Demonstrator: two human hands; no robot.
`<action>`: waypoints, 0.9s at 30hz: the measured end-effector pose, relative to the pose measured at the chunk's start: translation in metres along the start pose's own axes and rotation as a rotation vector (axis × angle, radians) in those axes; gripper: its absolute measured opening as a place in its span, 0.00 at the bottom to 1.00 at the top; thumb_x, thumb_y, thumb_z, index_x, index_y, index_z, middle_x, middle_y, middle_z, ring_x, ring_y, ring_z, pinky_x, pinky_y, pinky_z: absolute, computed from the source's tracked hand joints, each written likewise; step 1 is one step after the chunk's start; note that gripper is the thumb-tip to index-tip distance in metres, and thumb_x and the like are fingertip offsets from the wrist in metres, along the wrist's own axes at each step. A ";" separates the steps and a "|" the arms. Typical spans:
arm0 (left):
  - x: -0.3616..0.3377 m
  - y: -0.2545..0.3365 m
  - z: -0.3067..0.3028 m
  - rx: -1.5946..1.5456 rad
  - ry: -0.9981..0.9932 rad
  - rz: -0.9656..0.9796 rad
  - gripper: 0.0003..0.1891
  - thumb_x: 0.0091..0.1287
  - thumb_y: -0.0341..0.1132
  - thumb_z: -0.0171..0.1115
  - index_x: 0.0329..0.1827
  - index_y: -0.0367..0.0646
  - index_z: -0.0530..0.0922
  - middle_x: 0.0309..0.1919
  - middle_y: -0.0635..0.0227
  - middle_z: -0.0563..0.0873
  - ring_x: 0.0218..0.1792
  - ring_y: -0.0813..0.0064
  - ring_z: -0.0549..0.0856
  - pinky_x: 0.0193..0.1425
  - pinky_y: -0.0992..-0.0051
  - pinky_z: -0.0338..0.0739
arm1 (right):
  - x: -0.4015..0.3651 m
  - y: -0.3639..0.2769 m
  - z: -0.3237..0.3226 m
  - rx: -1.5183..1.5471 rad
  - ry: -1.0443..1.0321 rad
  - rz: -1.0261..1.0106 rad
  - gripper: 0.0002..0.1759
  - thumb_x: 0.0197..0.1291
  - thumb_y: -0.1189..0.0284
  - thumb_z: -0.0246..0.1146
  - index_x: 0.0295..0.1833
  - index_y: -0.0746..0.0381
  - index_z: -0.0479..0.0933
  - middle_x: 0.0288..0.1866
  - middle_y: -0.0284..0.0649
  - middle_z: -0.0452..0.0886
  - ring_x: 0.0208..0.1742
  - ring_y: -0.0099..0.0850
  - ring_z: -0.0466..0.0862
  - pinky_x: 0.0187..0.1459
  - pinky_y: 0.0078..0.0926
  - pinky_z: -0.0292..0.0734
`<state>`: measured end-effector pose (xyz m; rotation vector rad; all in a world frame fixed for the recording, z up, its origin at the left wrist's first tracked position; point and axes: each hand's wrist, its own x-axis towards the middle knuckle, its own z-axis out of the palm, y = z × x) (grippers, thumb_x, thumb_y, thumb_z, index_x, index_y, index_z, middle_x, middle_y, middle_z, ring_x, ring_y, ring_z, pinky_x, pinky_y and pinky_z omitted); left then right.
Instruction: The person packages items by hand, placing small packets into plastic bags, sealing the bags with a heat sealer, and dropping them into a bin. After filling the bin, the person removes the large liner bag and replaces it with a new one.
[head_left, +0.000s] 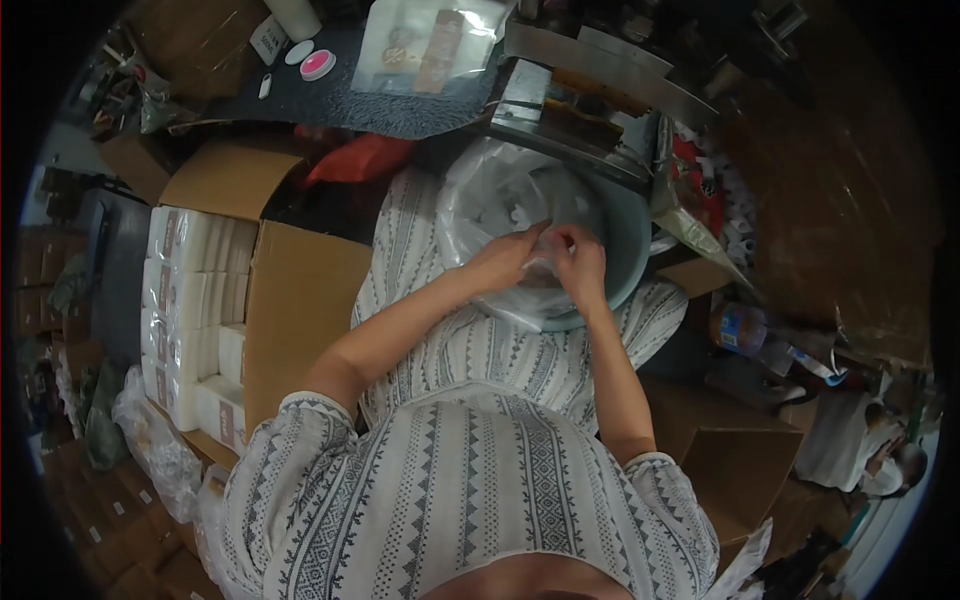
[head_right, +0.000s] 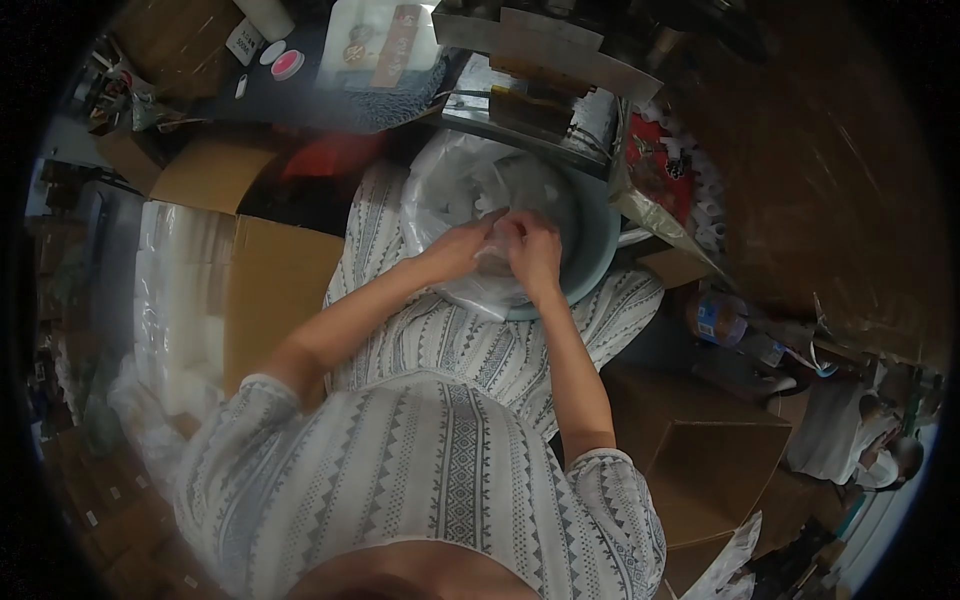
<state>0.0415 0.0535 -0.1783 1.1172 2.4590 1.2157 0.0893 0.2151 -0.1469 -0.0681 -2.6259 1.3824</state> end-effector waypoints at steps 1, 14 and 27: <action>0.001 -0.007 -0.002 -0.046 -0.111 0.002 0.25 0.66 0.34 0.52 0.64 0.29 0.63 0.45 0.44 0.79 0.40 0.43 0.79 0.49 0.59 0.74 | 0.000 -0.001 0.002 -0.033 0.146 -0.001 0.10 0.58 0.72 0.63 0.43 0.65 0.79 0.38 0.46 0.81 0.32 0.41 0.80 0.37 0.34 0.74; 0.007 0.013 -0.005 -0.101 0.039 -0.017 0.36 0.67 0.33 0.55 0.72 0.41 0.44 0.42 0.44 0.79 0.42 0.44 0.80 0.50 0.58 0.74 | 0.020 0.011 0.004 0.294 -0.142 0.198 0.09 0.61 0.72 0.62 0.40 0.67 0.78 0.31 0.43 0.83 0.32 0.23 0.80 0.36 0.24 0.74; 0.023 -0.002 -0.014 -0.932 -0.038 -0.472 0.14 0.65 0.27 0.51 0.53 0.40 0.74 0.40 0.68 0.81 0.42 0.73 0.82 0.40 0.74 0.75 | -0.012 0.001 0.004 -0.151 0.113 -0.239 0.05 0.59 0.71 0.62 0.37 0.61 0.78 0.35 0.40 0.79 0.41 0.38 0.77 0.46 0.29 0.69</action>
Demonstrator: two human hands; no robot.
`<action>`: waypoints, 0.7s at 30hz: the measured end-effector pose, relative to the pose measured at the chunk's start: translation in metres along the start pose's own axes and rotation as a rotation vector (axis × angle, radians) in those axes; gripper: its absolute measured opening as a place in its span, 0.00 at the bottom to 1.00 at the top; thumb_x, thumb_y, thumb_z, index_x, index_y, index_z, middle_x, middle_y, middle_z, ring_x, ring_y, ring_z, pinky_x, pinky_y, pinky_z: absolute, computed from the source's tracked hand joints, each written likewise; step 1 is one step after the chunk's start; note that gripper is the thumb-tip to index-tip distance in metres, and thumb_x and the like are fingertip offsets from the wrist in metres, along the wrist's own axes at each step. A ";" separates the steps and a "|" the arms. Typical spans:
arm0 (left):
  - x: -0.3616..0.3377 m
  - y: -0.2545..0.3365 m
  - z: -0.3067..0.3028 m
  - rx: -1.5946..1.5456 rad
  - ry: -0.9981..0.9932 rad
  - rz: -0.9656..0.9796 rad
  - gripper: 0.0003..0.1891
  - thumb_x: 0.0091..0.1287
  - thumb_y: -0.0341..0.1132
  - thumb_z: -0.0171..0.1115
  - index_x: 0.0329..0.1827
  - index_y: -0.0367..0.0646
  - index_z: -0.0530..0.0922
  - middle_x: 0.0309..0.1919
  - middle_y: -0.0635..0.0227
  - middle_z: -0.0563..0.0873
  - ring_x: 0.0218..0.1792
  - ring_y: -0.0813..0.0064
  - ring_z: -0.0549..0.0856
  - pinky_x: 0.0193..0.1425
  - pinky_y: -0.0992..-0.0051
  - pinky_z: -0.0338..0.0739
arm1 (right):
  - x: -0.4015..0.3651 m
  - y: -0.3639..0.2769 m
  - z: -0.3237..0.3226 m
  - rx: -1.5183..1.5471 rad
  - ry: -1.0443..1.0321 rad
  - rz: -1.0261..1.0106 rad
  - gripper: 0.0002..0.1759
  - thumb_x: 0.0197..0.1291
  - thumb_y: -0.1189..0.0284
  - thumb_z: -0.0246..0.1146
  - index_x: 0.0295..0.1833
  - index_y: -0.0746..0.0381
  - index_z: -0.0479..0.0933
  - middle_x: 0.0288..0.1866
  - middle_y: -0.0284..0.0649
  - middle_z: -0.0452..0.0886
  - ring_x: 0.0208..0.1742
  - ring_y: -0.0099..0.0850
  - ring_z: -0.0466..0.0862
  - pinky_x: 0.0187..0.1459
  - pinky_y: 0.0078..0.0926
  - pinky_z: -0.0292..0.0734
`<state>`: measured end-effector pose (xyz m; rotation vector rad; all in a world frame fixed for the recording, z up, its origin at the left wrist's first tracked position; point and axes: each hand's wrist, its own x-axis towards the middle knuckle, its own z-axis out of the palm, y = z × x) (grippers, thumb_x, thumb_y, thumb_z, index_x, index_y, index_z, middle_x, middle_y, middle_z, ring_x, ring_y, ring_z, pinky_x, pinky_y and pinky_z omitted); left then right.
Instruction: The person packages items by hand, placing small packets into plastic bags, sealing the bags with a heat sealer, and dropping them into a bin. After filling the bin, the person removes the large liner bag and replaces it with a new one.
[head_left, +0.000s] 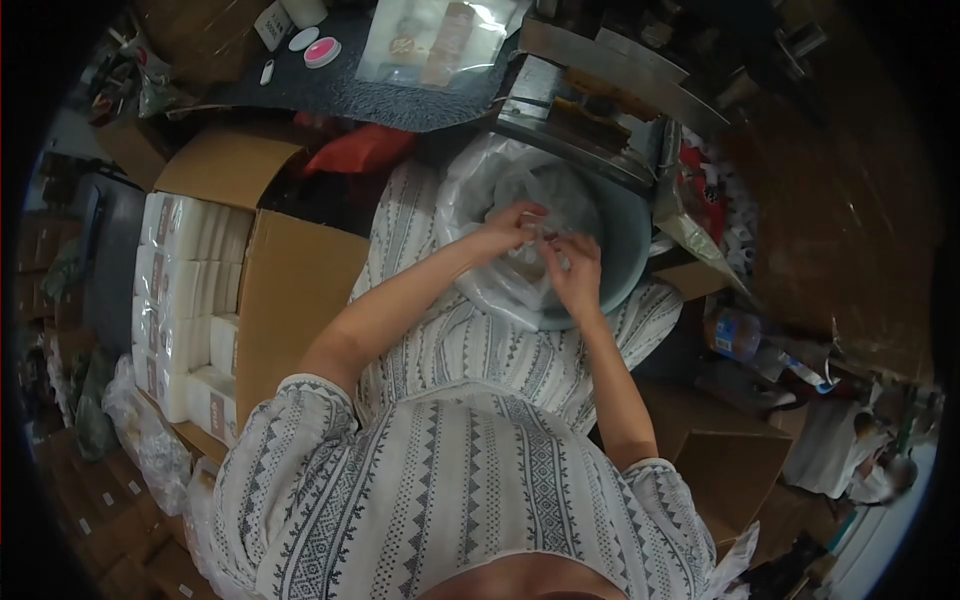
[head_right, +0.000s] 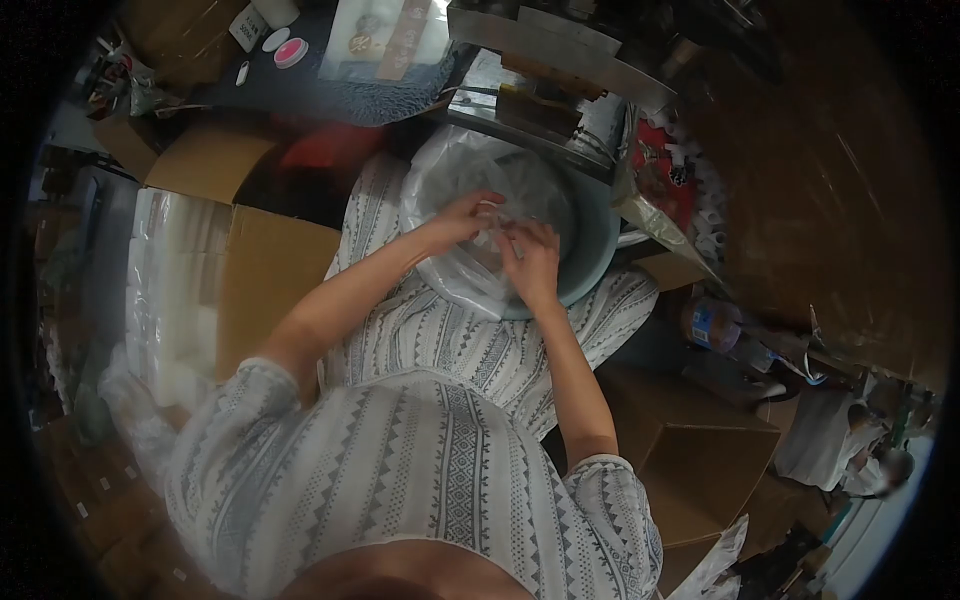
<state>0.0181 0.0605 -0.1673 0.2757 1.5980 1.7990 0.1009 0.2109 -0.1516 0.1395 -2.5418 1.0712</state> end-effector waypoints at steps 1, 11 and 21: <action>-0.003 -0.001 0.003 0.257 -0.003 0.167 0.13 0.63 0.25 0.53 0.51 0.40 0.75 0.41 0.68 0.82 0.43 0.71 0.83 0.40 0.72 0.76 | 0.005 0.001 -0.001 0.117 0.059 0.055 0.07 0.62 0.70 0.60 0.40 0.61 0.79 0.37 0.40 0.80 0.41 0.34 0.78 0.46 0.24 0.69; 0.003 0.000 -0.002 0.998 0.239 0.822 0.21 0.57 0.25 0.60 0.56 0.49 0.76 0.56 0.63 0.78 0.57 0.59 0.78 0.58 0.68 0.76 | 0.029 0.044 0.018 1.308 -0.303 0.849 0.17 0.67 0.67 0.54 0.57 0.63 0.74 0.43 0.36 0.80 0.44 0.30 0.79 0.50 0.26 0.71; -0.023 -0.053 -0.061 1.174 0.160 0.723 0.14 0.60 0.27 0.59 0.49 0.38 0.80 0.51 0.58 0.81 0.60 0.62 0.76 0.61 0.68 0.74 | -0.025 0.150 0.058 0.291 0.199 0.853 0.15 0.56 0.63 0.66 0.34 0.66 0.83 0.29 0.39 0.85 0.29 0.30 0.82 0.36 0.29 0.76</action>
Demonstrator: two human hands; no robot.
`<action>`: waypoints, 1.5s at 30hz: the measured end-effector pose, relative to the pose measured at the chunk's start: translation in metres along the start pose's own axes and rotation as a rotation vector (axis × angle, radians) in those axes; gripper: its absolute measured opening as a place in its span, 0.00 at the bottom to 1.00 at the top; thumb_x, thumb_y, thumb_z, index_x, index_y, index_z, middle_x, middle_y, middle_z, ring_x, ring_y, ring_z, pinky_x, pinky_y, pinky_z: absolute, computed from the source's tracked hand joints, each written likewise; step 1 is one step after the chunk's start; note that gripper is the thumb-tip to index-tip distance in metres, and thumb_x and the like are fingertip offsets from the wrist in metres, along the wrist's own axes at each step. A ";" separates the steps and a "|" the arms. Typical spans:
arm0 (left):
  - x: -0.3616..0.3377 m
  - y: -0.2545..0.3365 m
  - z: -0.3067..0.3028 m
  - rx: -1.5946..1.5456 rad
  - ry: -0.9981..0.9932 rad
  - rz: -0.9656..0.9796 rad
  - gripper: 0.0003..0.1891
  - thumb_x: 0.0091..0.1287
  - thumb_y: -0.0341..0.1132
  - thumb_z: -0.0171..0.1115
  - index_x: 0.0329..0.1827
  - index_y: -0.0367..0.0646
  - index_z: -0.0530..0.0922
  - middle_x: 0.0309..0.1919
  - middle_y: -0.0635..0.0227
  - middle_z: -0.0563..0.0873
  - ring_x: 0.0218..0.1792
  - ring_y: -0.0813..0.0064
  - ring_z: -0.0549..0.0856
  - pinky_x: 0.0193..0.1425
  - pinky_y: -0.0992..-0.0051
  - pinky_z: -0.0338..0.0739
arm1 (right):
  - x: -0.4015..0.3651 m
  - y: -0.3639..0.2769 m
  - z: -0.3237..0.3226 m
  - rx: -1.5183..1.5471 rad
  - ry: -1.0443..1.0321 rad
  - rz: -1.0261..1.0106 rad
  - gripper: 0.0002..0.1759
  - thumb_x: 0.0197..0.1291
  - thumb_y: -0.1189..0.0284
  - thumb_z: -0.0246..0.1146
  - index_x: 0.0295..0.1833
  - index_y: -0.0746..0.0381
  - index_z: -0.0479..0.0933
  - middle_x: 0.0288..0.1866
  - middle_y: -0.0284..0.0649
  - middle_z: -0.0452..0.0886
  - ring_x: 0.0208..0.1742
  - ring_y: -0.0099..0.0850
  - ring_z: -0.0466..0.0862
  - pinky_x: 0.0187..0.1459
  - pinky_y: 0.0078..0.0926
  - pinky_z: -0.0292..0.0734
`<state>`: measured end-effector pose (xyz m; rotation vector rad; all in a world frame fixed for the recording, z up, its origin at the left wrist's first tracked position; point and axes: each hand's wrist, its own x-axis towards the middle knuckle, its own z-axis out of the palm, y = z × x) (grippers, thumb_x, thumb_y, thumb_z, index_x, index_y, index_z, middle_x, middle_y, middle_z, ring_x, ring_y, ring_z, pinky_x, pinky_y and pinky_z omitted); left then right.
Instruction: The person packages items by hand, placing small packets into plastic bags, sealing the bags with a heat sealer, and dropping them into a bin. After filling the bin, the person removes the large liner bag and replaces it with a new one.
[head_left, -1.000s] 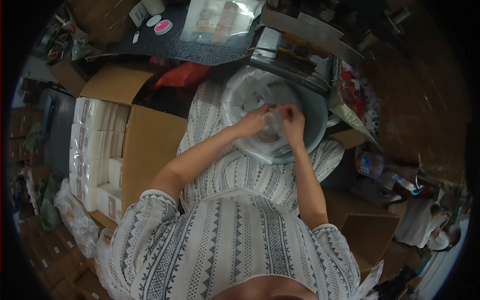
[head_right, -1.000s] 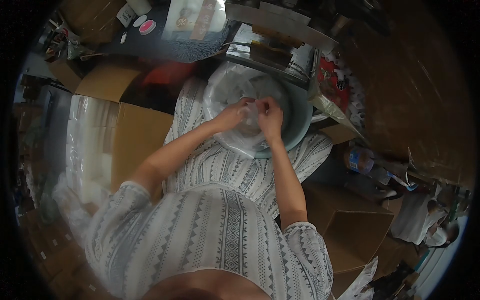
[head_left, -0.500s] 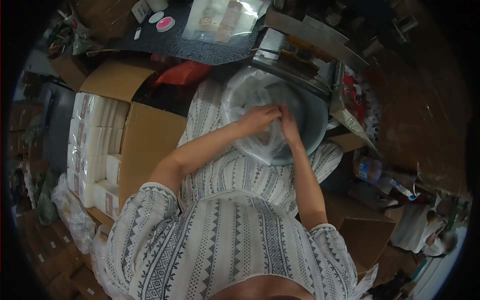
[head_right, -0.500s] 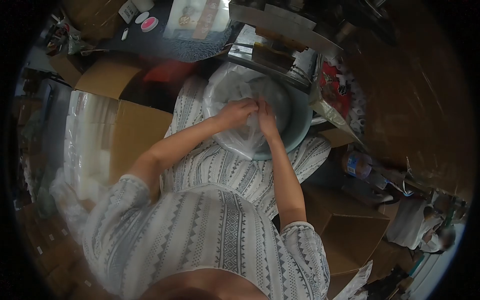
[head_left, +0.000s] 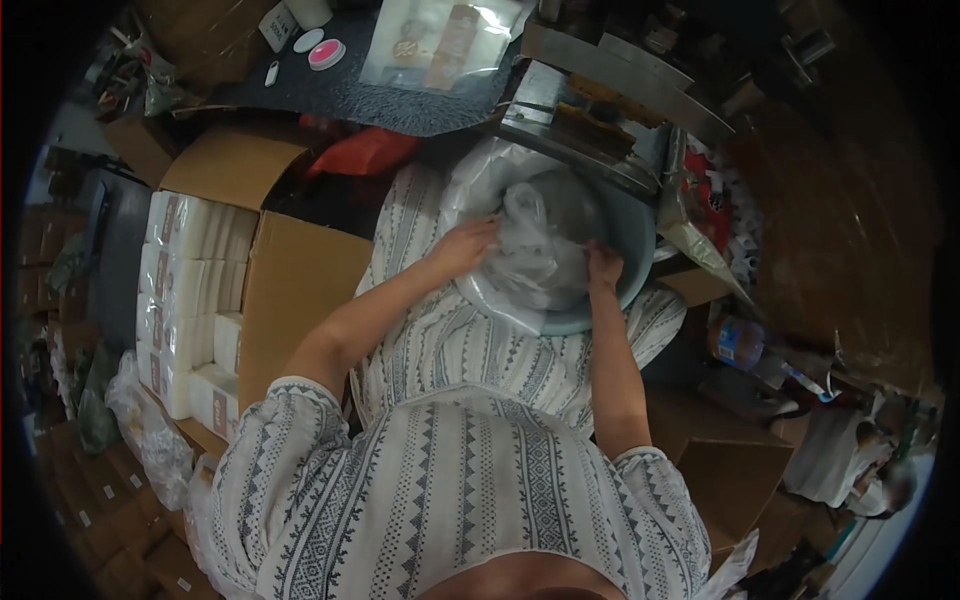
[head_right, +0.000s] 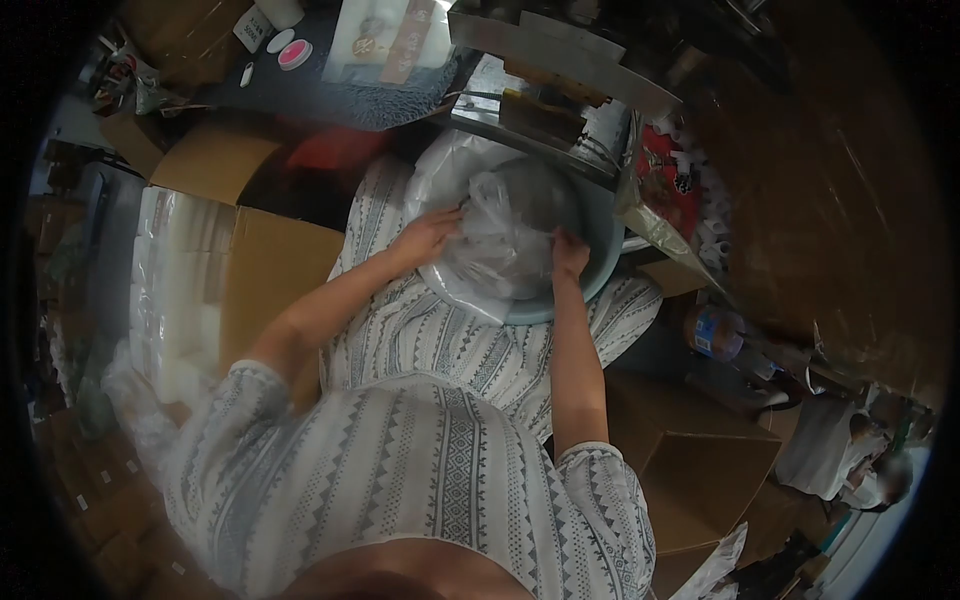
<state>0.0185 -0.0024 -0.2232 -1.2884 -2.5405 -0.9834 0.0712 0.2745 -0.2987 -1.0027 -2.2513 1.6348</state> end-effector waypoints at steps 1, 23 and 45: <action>-0.001 0.002 -0.006 -0.065 -0.021 -0.019 0.12 0.61 0.27 0.57 0.47 0.36 0.80 0.47 0.58 0.83 0.57 0.63 0.78 0.59 0.69 0.73 | -0.001 0.001 0.001 -0.224 0.107 -0.100 0.16 0.55 0.62 0.67 0.32 0.66 0.83 0.26 0.40 0.84 0.26 0.30 0.82 0.34 0.29 0.75; 0.057 0.017 0.076 -1.667 0.238 -0.962 0.03 0.62 0.26 0.56 0.36 0.38 0.77 0.31 0.63 0.81 0.35 0.71 0.82 0.39 0.70 0.76 | -0.049 -0.084 0.021 -0.061 -0.248 -0.359 0.14 0.63 0.66 0.60 0.36 0.67 0.82 0.30 0.39 0.84 0.33 0.25 0.80 0.37 0.25 0.75; 0.008 0.067 0.029 -0.132 -0.027 -0.432 0.07 0.59 0.35 0.63 0.33 0.40 0.79 0.36 0.58 0.80 0.39 0.53 0.81 0.42 0.61 0.76 | -0.004 -0.034 0.022 -0.479 -0.101 -0.478 0.17 0.63 0.60 0.60 0.36 0.64 0.83 0.25 0.44 0.82 0.27 0.32 0.83 0.33 0.28 0.74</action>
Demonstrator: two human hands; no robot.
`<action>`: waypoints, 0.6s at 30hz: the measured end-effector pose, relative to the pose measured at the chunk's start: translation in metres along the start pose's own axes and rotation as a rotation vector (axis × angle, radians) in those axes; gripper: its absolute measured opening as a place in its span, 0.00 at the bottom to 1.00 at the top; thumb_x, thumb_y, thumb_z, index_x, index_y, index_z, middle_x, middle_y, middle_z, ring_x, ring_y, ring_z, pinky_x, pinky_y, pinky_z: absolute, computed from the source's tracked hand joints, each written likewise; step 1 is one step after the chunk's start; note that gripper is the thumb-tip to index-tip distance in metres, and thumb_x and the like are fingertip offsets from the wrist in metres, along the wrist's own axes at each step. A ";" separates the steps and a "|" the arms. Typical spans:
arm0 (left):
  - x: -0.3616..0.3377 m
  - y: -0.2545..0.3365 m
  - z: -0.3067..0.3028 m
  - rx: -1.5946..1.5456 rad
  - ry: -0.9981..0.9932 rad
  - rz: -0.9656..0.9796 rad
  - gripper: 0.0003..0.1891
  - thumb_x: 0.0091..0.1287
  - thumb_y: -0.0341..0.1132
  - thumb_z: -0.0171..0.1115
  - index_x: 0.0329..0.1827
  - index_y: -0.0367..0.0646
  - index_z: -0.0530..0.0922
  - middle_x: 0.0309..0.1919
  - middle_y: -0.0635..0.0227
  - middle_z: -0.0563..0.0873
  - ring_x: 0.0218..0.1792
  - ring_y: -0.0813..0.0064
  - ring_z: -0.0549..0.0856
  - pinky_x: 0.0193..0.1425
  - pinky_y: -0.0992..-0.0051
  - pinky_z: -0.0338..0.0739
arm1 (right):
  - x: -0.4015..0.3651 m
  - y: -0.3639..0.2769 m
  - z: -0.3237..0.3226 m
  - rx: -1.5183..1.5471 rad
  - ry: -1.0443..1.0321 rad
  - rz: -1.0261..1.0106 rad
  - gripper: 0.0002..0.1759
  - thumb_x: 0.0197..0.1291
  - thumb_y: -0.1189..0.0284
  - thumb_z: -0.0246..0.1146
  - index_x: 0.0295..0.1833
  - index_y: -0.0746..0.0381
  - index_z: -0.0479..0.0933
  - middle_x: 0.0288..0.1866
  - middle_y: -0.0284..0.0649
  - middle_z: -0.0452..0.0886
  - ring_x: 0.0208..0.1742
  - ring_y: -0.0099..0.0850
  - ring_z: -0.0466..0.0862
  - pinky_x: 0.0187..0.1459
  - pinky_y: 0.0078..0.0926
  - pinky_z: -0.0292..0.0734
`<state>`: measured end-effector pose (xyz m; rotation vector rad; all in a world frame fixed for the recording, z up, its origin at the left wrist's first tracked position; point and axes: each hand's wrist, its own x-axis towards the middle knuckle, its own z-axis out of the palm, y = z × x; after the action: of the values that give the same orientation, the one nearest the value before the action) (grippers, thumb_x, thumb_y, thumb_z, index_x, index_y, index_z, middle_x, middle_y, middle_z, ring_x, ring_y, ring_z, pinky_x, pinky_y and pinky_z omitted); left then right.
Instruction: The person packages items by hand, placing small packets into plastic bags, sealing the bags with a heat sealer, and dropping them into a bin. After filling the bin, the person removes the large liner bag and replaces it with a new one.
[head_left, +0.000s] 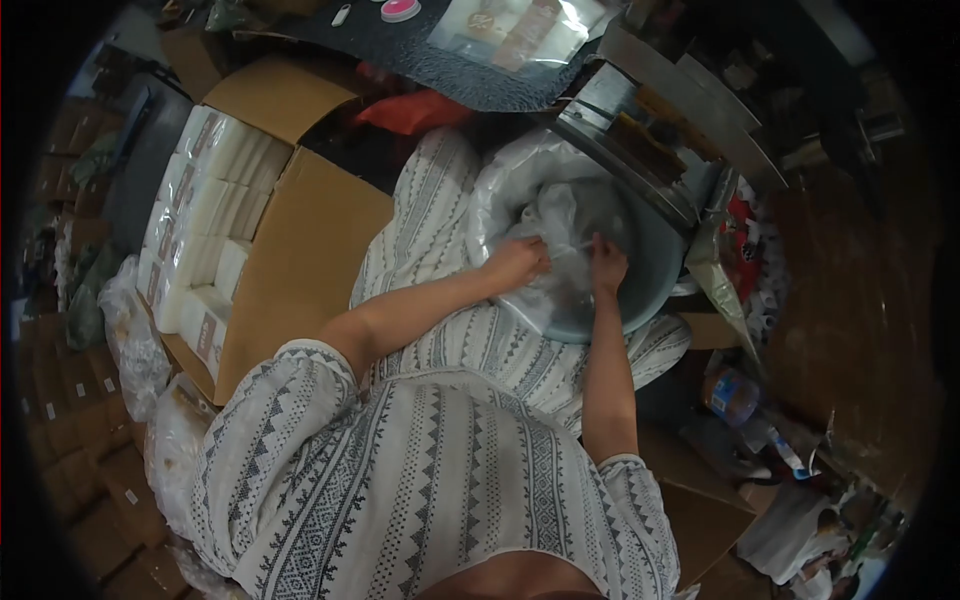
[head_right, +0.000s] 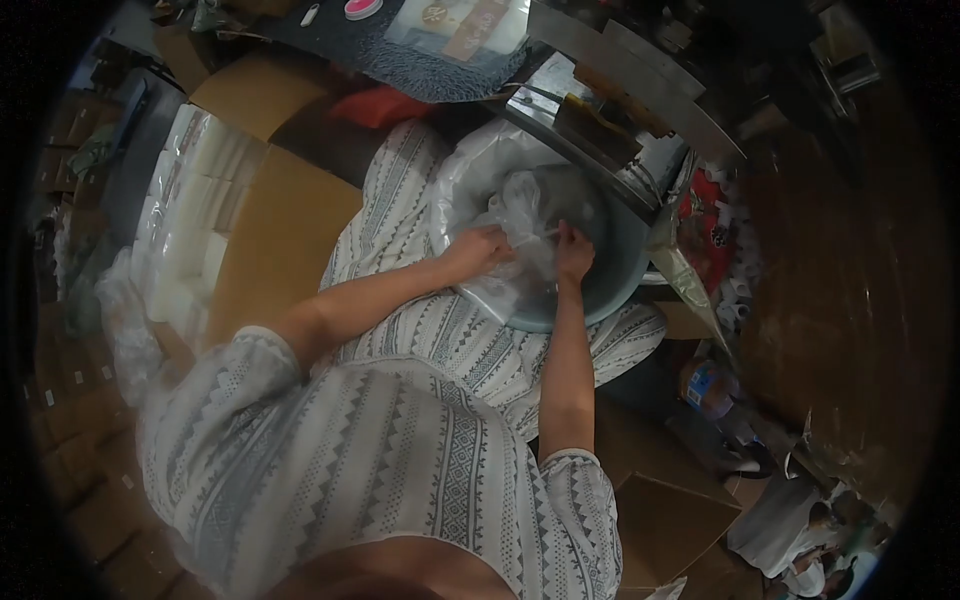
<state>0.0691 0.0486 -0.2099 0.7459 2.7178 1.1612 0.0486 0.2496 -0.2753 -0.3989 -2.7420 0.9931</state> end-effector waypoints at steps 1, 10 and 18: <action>-0.001 -0.003 0.001 0.014 -0.070 -0.043 0.09 0.58 0.36 0.64 0.36 0.41 0.80 0.38 0.59 0.80 0.39 0.53 0.81 0.43 0.61 0.76 | 0.002 0.000 0.000 -0.064 0.038 -0.022 0.17 0.63 0.60 0.60 0.36 0.64 0.83 0.26 0.45 0.83 0.28 0.36 0.83 0.34 0.29 0.74; 0.026 0.040 0.008 -0.032 0.111 -0.003 0.13 0.63 0.42 0.59 0.32 0.39 0.79 0.32 0.55 0.82 0.40 0.50 0.80 0.48 0.59 0.73 | -0.023 -0.105 -0.107 0.426 -0.180 -0.173 0.17 0.64 0.62 0.60 0.37 0.67 0.82 0.24 0.39 0.81 0.27 0.24 0.79 0.33 0.25 0.73; -0.038 0.108 -0.108 -0.058 0.252 0.017 0.17 0.68 0.44 0.55 0.27 0.40 0.78 0.21 0.57 0.79 0.25 0.54 0.79 0.34 0.59 0.73 | -0.026 -0.085 -0.176 0.557 -0.284 -0.090 0.24 0.70 0.58 0.54 0.53 0.70 0.76 0.43 0.42 0.82 0.49 0.31 0.77 0.56 0.28 0.67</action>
<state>0.1163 0.0238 -0.0618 0.6571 2.8656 1.4215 0.1054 0.2830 -0.0897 -0.0409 -2.5157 1.8260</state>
